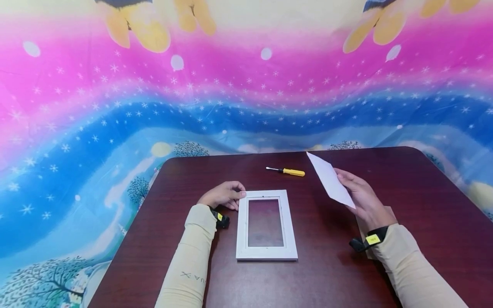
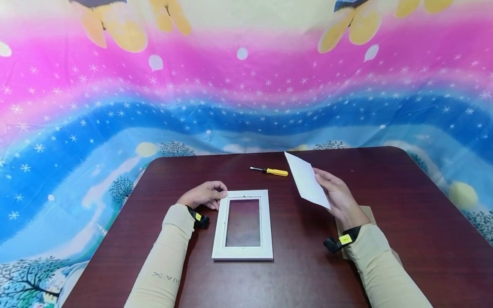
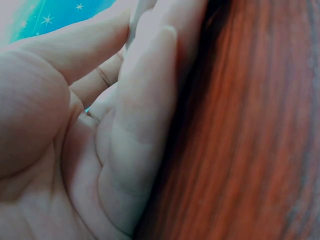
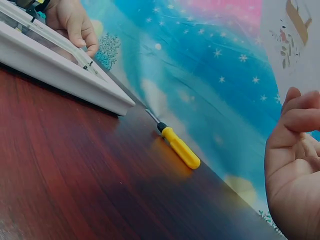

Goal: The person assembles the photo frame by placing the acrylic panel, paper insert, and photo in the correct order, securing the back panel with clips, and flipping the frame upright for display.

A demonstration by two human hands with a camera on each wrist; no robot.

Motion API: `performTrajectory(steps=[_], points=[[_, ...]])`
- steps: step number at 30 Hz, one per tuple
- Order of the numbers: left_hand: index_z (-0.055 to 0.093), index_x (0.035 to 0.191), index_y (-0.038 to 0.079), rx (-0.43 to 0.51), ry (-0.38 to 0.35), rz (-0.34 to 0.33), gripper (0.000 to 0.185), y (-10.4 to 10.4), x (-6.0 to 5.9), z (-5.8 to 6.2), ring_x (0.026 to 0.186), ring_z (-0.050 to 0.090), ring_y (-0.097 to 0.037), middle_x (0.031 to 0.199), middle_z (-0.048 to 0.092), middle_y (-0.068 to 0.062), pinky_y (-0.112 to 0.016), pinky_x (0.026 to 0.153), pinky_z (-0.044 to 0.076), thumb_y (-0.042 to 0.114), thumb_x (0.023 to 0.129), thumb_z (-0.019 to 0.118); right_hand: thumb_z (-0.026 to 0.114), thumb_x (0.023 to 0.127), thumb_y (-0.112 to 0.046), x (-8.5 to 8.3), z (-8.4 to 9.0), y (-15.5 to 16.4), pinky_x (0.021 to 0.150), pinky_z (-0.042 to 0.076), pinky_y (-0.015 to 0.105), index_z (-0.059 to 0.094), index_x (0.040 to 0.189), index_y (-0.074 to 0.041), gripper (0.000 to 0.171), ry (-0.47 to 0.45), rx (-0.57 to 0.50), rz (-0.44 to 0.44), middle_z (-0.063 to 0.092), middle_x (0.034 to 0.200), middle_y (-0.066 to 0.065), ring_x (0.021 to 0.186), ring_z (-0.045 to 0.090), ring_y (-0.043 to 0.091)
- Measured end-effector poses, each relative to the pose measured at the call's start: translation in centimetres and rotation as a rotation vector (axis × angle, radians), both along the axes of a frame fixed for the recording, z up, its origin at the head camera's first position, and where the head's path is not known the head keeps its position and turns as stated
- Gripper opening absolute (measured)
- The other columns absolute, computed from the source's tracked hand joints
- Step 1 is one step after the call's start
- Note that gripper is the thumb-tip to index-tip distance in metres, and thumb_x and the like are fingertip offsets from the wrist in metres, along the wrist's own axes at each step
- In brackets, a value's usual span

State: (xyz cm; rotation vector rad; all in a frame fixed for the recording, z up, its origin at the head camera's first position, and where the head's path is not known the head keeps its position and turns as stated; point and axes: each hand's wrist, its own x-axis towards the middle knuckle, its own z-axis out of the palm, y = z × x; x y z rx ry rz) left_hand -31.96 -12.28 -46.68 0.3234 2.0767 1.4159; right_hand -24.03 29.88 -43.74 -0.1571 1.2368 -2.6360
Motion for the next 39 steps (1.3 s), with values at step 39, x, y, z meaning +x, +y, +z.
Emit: performTrajectory(steps=[39], points=[[0.059,0.110,0.007,0.006,0.026,0.003,0.021,-0.2,0.1,-0.4,0.059,0.065,-0.024,0.076,0.060,-0.014,-0.032,0.055,0.056,0.021,0.097,0.064,0.054,0.102,-0.013,0.3,-0.4,-4.3,0.066,0.057,0.031,0.049,0.125,-0.011,0.024,-0.042,0.288,0.002,0.069,0.103,0.001,0.086,0.067,0.015]])
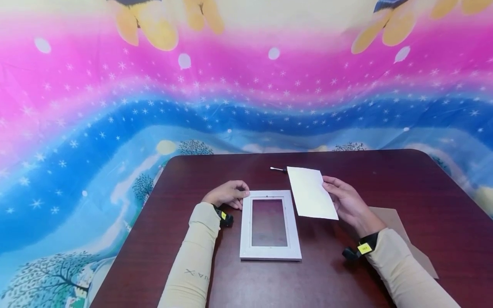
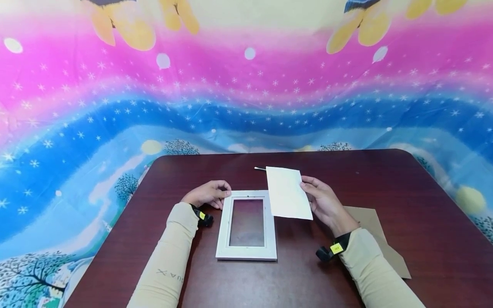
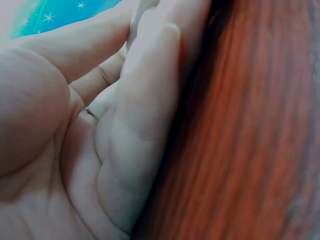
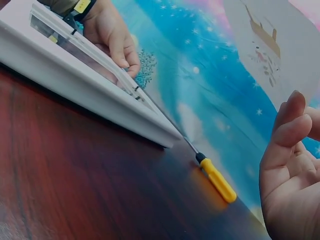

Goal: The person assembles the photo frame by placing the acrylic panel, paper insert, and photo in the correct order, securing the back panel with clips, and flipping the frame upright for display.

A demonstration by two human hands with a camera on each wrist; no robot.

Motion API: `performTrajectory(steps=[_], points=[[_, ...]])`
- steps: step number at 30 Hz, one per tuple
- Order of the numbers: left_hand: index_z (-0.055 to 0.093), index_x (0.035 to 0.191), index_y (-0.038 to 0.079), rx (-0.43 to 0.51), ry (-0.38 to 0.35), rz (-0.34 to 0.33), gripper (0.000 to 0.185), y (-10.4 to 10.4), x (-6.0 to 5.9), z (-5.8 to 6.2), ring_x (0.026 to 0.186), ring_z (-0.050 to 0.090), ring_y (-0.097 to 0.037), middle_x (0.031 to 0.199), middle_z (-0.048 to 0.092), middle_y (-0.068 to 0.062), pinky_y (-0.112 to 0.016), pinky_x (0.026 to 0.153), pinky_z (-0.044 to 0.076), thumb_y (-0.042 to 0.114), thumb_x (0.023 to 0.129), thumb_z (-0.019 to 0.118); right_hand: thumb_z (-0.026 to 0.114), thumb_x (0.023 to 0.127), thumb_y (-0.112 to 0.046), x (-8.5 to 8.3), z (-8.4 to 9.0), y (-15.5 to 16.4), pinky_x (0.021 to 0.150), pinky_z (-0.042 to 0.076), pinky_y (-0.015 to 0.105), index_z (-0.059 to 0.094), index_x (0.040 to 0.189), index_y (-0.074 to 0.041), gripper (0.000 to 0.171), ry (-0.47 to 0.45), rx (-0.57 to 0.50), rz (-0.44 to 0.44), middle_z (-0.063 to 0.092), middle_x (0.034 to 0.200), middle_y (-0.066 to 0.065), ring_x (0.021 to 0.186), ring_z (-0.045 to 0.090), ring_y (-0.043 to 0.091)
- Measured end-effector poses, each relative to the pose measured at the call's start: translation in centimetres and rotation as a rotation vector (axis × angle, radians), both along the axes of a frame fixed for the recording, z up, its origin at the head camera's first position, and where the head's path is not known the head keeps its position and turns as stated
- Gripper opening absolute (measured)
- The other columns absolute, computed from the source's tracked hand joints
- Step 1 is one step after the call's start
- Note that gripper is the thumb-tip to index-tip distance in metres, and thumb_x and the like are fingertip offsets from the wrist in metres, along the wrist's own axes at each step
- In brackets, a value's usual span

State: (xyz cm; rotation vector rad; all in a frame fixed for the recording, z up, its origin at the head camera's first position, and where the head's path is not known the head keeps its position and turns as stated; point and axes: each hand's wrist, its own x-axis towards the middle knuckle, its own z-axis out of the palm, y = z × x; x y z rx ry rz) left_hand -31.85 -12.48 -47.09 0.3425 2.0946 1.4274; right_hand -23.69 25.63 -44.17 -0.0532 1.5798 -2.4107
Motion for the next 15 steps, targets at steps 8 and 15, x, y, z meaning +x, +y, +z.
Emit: performTrajectory(steps=[8,15], points=[[0.059,0.110,0.007,-0.004,-0.003,-0.010,0.022,-0.1,0.0,-0.2,0.062,0.066,-0.026,0.078,0.060,-0.015,-0.034,0.058,0.057,0.023,0.096,0.065,0.057,0.100,-0.015,0.1,-0.3,-1.1,0.066,0.057,0.031,0.042,0.129,-0.007,0.033,-0.008,0.078,0.008,0.067,0.104,0.002,0.085,0.067,0.015],[0.060,0.109,0.008,-0.015,0.002,-0.001,0.020,0.0,-0.1,0.0,0.061,0.066,-0.026,0.078,0.060,-0.014,-0.033,0.057,0.057,0.023,0.096,0.064,0.058,0.100,-0.014,-0.1,-0.3,-1.9,0.065,0.057,0.031,0.042,0.127,-0.006,0.032,-0.015,0.073,0.023,0.068,0.102,0.002,0.084,0.068,0.015]])
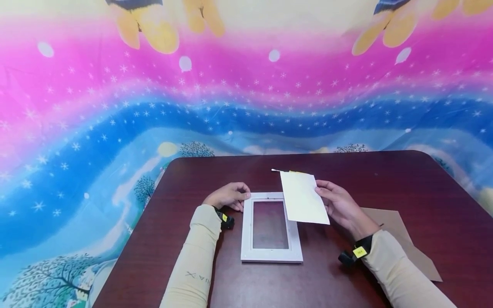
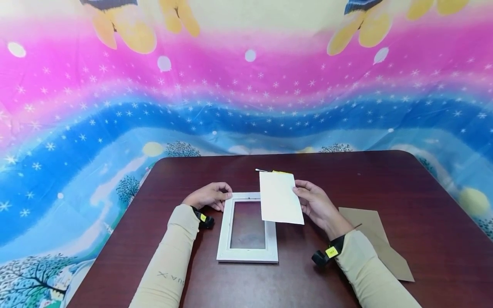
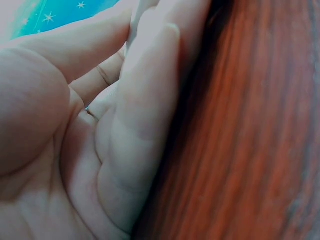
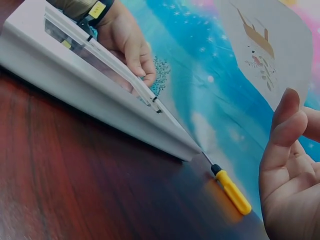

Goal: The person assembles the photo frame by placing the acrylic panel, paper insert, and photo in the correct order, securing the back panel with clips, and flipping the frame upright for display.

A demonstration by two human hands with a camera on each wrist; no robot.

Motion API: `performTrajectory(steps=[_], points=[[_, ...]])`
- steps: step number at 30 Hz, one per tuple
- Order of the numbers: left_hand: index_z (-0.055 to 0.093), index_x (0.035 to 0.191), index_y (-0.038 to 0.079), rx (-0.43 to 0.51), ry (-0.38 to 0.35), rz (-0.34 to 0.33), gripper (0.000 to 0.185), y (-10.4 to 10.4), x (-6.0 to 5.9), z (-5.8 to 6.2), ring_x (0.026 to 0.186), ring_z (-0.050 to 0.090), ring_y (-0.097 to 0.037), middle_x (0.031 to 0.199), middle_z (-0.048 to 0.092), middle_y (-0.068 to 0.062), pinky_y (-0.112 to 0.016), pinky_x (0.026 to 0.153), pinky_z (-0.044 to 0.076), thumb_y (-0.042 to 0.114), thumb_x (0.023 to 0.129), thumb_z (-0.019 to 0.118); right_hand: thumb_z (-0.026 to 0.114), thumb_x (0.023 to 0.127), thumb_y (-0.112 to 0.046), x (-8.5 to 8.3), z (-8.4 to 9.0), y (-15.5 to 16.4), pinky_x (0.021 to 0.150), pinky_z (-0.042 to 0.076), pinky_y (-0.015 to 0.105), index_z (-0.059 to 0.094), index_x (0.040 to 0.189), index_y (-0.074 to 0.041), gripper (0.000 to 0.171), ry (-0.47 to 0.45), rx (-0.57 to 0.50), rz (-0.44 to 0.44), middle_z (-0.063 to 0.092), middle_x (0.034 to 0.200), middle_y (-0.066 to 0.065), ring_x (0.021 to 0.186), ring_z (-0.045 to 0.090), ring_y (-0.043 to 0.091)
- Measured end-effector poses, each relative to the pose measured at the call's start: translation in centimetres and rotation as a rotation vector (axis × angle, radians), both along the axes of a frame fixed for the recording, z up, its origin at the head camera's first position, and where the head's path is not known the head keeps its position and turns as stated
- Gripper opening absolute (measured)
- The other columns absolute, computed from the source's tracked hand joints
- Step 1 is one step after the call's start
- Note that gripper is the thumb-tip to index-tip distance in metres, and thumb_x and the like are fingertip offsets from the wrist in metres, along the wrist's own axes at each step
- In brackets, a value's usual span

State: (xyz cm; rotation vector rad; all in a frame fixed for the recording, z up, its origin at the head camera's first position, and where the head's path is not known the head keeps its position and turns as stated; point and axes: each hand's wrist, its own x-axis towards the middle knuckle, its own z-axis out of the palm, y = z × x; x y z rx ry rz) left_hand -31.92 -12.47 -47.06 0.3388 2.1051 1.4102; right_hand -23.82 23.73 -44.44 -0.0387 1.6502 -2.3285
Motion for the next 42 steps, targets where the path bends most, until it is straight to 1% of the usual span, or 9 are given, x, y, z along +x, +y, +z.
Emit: performTrajectory(steps=[4,11,16,20,23,26,30,35,42], points=[[0.059,0.109,0.007,-0.002,0.000,-0.005,0.019,0.1,0.1,0.2,0.061,0.067,-0.025,0.077,0.060,-0.014,-0.033,0.056,0.057,0.022,0.097,0.063,0.057,0.100,-0.014,0.0,-0.1,-0.5,0.063,0.056,0.030,0.041,0.128,-0.004,0.034,-0.005,0.012,0.006,0.068,0.102,0.003,0.083,0.068,0.015],[0.059,0.109,0.007,0.011,-0.007,-0.001,0.019,0.0,0.1,0.2,0.060,0.066,-0.024,0.076,0.060,-0.013,-0.033,0.056,0.057,0.021,0.097,0.064,0.061,0.098,-0.018,-0.1,-0.4,-1.4,0.065,0.056,0.031,0.036,0.135,0.000,0.048,-0.002,0.075,0.007,0.067,0.106,0.004,0.083,0.068,0.016],[0.059,0.109,0.007,0.016,-0.011,-0.003,0.019,0.0,0.0,0.1,0.060,0.066,-0.025,0.076,0.060,-0.014,-0.033,0.056,0.057,0.021,0.096,0.064,0.062,0.098,-0.019,0.0,-0.7,-2.0,0.065,0.056,0.031,0.034,0.138,0.001,0.052,-0.004,0.103,0.017,0.066,0.107,0.004,0.084,0.067,0.016],[0.059,0.109,0.006,0.019,-0.014,-0.001,0.019,-0.1,0.0,0.0,0.059,0.066,-0.024,0.074,0.060,-0.014,-0.033,0.055,0.056,0.020,0.096,0.064,0.062,0.097,-0.019,0.1,-0.7,-2.4,0.061,0.052,0.027,0.035,0.137,0.001,0.052,-0.007,0.116,0.024,0.066,0.101,0.003,0.077,0.063,0.014],[0.059,0.109,0.006,0.023,-0.017,-0.001,0.020,-0.1,-0.2,-0.1,0.058,0.066,-0.024,0.073,0.060,-0.014,-0.033,0.054,0.056,0.019,0.096,0.064,0.062,0.097,-0.018,0.1,-0.8,-2.7,0.055,0.043,0.022,0.036,0.136,0.001,0.051,-0.005,0.116,0.027,0.064,0.094,0.002,0.067,0.053,0.011],[0.058,0.109,0.006,0.021,-0.017,-0.001,0.020,-0.1,-0.2,-0.1,0.058,0.066,-0.025,0.073,0.060,-0.014,-0.033,0.054,0.056,0.020,0.096,0.064,0.062,0.098,-0.016,0.1,-0.8,-3.0,0.054,0.038,0.021,0.036,0.135,0.003,0.049,-0.001,0.105,0.037,0.061,0.091,0.001,0.064,0.045,0.011],[0.058,0.109,0.005,0.026,-0.017,-0.001,0.020,0.0,-0.2,0.0,0.058,0.066,-0.025,0.073,0.060,-0.014,-0.032,0.054,0.056,0.019,0.097,0.064,0.061,0.098,-0.013,0.0,-0.9,-3.4,0.056,0.039,0.021,0.036,0.135,0.004,0.048,0.001,0.094,0.050,0.061,0.089,0.000,0.066,0.047,0.011],[0.057,0.110,0.005,0.041,-0.018,-0.011,0.019,0.0,-0.1,0.0,0.058,0.066,-0.025,0.072,0.059,-0.013,-0.031,0.053,0.056,0.018,0.097,0.063,0.061,0.098,-0.011,0.0,-1.0,-3.8,0.054,0.039,0.021,0.036,0.136,0.003,0.047,-0.008,0.103,0.052,0.063,0.087,0.000,0.064,0.050,0.011],[0.057,0.110,0.005,0.032,-0.015,-0.009,0.021,0.0,0.1,0.4,0.059,0.066,-0.025,0.073,0.060,-0.015,-0.031,0.054,0.056,0.019,0.097,0.063,0.062,0.097,-0.011,0.0,-0.9,-4.1,0.053,0.039,0.021,0.041,0.131,0.001,0.042,-0.013,0.103,0.059,0.063,0.086,0.000,0.065,0.051,0.011]])
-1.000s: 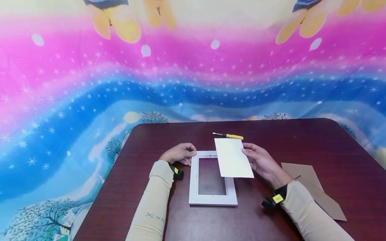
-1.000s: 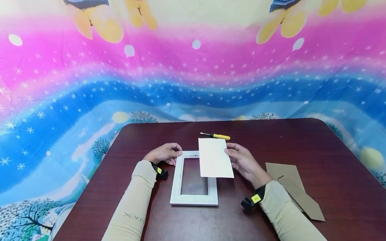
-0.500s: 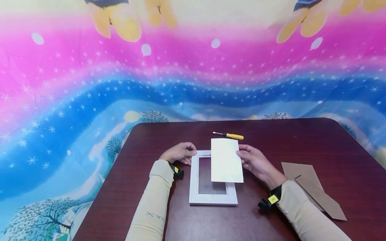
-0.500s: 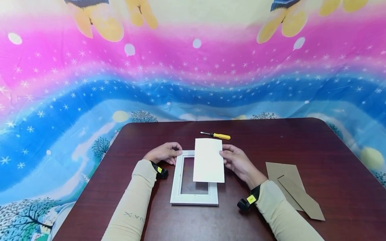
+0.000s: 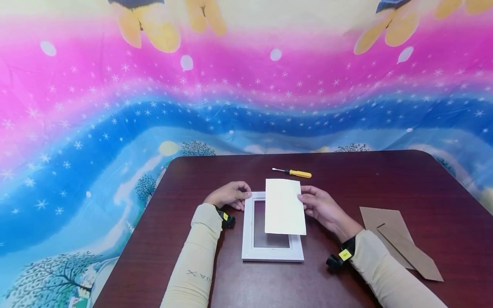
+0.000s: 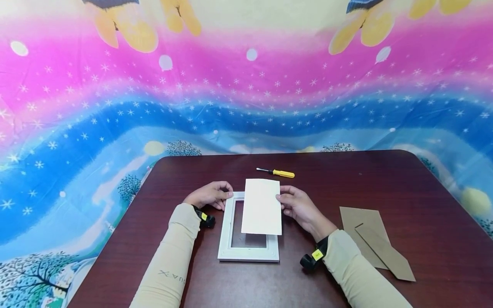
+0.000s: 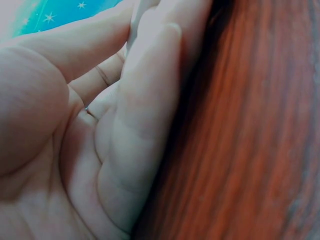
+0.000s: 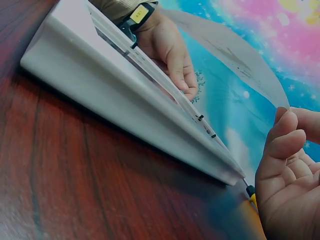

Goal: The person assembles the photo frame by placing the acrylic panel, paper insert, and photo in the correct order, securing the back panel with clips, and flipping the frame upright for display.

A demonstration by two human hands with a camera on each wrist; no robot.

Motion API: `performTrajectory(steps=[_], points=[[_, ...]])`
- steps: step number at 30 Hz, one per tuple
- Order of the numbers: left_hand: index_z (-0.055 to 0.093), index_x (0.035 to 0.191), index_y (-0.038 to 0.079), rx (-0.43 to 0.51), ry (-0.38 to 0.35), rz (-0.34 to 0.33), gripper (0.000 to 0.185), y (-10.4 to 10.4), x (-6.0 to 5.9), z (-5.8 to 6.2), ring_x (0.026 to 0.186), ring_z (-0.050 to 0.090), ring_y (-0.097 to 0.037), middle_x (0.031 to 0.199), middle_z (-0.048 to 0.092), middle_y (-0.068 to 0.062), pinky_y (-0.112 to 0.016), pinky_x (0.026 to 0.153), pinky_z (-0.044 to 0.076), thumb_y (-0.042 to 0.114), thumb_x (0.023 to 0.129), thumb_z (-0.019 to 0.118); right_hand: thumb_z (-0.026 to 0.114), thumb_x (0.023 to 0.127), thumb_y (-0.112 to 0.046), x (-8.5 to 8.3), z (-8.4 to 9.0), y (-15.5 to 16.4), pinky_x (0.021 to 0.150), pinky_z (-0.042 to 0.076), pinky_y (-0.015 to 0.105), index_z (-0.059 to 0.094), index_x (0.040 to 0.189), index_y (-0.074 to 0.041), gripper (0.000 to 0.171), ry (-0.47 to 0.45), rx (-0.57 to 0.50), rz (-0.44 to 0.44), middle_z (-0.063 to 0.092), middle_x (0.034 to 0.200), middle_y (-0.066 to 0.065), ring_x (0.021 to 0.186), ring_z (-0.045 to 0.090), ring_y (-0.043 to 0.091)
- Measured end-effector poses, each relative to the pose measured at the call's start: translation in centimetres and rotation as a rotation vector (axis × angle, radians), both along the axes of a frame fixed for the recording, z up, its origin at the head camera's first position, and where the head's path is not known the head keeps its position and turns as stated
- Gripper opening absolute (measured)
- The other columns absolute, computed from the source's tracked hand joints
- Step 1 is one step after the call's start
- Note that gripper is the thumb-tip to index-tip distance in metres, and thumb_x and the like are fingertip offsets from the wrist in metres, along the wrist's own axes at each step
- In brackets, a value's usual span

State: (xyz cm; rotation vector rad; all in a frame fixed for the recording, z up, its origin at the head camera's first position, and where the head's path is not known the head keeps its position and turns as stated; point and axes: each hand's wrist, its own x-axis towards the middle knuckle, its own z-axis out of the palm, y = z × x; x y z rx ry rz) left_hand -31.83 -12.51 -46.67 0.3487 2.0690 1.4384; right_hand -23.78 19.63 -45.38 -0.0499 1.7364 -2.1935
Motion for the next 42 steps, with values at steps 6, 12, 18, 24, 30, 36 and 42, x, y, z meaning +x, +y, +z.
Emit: performTrajectory(steps=[6,12,18,24,30,36,42], points=[[0.057,0.111,0.005,0.003,-0.003,0.002,0.021,0.0,0.0,0.0,0.059,0.066,-0.024,0.073,0.059,-0.014,-0.030,0.054,0.056,0.019,0.097,0.063,0.062,0.097,-0.013,0.0,-0.1,-0.2,0.054,0.040,0.021,0.040,0.132,0.001,0.044,0.001,0.017,0.012,0.062,0.088,0.001,0.065,0.052,0.011],[0.057,0.110,0.005,0.003,-0.007,0.005,0.020,0.0,-0.1,-0.1,0.058,0.066,-0.024,0.072,0.060,-0.014,-0.030,0.053,0.055,0.018,0.097,0.063,0.062,0.097,-0.013,0.1,-0.1,-0.5,0.054,0.041,0.021,0.038,0.135,0.002,0.047,-0.007,0.032,0.018,0.062,0.088,0.002,0.066,0.051,0.011],[0.058,0.110,0.005,-0.003,-0.004,0.009,0.019,0.0,-0.2,-0.1,0.058,0.066,-0.024,0.072,0.060,-0.014,-0.031,0.053,0.056,0.018,0.097,0.064,0.063,0.096,-0.013,0.1,-0.1,-0.7,0.055,0.042,0.022,0.040,0.134,0.002,0.047,-0.009,0.052,0.012,0.063,0.089,0.002,0.067,0.052,0.012],[0.058,0.110,0.005,0.001,0.007,0.005,0.021,0.0,-0.2,-0.1,0.058,0.066,-0.024,0.072,0.061,-0.015,-0.031,0.053,0.056,0.020,0.096,0.064,0.064,0.096,-0.014,0.1,-0.2,-1.0,0.056,0.043,0.022,0.040,0.135,0.001,0.048,-0.019,0.070,0.015,0.063,0.090,0.002,0.069,0.053,0.012],[0.058,0.110,0.005,-0.003,0.010,0.005,0.021,0.0,-0.1,0.0,0.059,0.066,-0.025,0.073,0.060,-0.016,-0.031,0.054,0.056,0.020,0.096,0.064,0.065,0.095,-0.014,0.0,-0.4,-1.2,0.056,0.043,0.022,0.041,0.135,0.001,0.049,-0.013,0.091,0.021,0.063,0.090,0.002,0.070,0.054,0.012],[0.058,0.110,0.006,-0.008,0.005,0.010,0.019,0.1,0.0,0.0,0.058,0.066,-0.024,0.072,0.061,-0.015,-0.030,0.053,0.055,0.018,0.097,0.064,0.066,0.095,-0.015,0.0,-0.5,-1.2,0.057,0.044,0.022,0.041,0.134,0.002,0.050,-0.014,0.109,0.019,0.063,0.090,0.002,0.070,0.054,0.012],[0.058,0.110,0.005,-0.004,-0.003,0.007,0.020,0.0,-0.1,-0.2,0.057,0.066,-0.023,0.071,0.061,-0.015,-0.030,0.052,0.055,0.019,0.096,0.064,0.067,0.094,-0.017,0.1,-0.6,-1.4,0.057,0.044,0.023,0.041,0.134,0.001,0.051,-0.005,0.158,0.024,0.064,0.092,0.005,0.072,0.055,0.014]])
